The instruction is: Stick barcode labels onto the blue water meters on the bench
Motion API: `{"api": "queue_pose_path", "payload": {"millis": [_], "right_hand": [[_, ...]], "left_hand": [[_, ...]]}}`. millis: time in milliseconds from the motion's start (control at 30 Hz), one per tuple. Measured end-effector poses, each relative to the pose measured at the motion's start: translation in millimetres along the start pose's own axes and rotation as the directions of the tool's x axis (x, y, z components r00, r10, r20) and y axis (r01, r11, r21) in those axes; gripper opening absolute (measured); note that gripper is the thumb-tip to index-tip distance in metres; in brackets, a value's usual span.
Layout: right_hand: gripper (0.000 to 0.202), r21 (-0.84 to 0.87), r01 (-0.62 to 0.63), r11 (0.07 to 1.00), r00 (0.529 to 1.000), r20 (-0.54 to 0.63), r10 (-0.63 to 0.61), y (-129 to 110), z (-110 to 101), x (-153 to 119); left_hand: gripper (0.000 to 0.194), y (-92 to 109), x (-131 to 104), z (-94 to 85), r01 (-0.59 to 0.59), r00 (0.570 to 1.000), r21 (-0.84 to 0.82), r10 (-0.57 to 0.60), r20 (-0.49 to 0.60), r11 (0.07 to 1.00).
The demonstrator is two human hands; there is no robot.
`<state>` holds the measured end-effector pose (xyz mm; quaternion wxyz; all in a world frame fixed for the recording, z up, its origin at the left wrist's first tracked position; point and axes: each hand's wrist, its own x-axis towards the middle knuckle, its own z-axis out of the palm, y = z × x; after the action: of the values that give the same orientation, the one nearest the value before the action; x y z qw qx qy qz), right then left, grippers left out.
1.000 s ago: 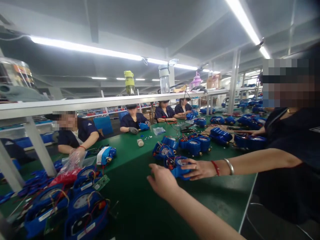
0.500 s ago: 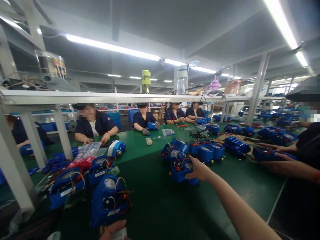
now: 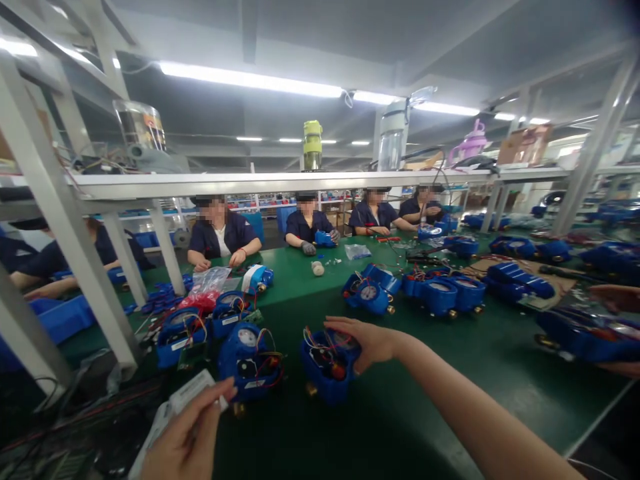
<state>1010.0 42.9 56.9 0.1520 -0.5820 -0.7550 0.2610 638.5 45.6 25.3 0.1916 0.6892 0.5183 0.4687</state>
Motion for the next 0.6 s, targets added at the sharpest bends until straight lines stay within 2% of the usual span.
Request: {"api": "queue_pose_path", "payload": {"millis": [33,100,200,267,333,400,467,533,600], "right_hand": [[0.109,-0.005,0.005,1.000,1.000,0.001,-0.005,-7,2,1],[0.108,-0.015,-0.019,1.000,1.000,-0.024,0.019,-17,8,-4],[0.104,0.024,-0.085,0.996,0.994,-0.064,0.087,-25,28,-25],[0.103,0.131,-0.108,0.986,0.979,-0.161,0.128,-30,52,-36],[0.104,0.229,-0.138,0.964,0.920,-0.331,0.210,-38,81,-40],[0.104,0.250,-0.209,0.945,0.835,-0.458,0.306,-48,106,-37],[0.096,0.239,-0.256,0.937,0.792,-0.504,0.345,-53,120,-32],[0.086,0.244,-0.229,0.942,0.801,-0.503,0.325,-51,120,-29],[0.083,0.280,-0.137,0.950,0.843,-0.471,0.260,-41,108,-27]], "left_hand": [[0.034,4,7,-2.4,-0.117,0.992,0.121,0.121,-0.025,0.986],[0.034,15,18,-2.3,-0.308,0.946,0.315,0.324,0.001,0.898],[0.035,31,28,6.5,-0.464,0.878,0.515,0.453,0.157,0.721],[0.033,37,30,13.7,-0.518,0.852,0.579,0.438,0.285,0.630],[0.030,40,30,18.6,-0.540,0.841,0.602,0.388,0.376,0.588],[0.029,38,29,19.9,-0.532,0.847,0.620,0.345,0.405,0.576],[0.029,33,28,18.1,-0.515,0.857,0.633,0.327,0.399,0.578],[0.028,25,28,14.0,-0.494,0.869,0.643,0.313,0.382,0.586],[0.027,13,27,8.9,-0.471,0.882,0.651,0.303,0.362,0.595]]}}
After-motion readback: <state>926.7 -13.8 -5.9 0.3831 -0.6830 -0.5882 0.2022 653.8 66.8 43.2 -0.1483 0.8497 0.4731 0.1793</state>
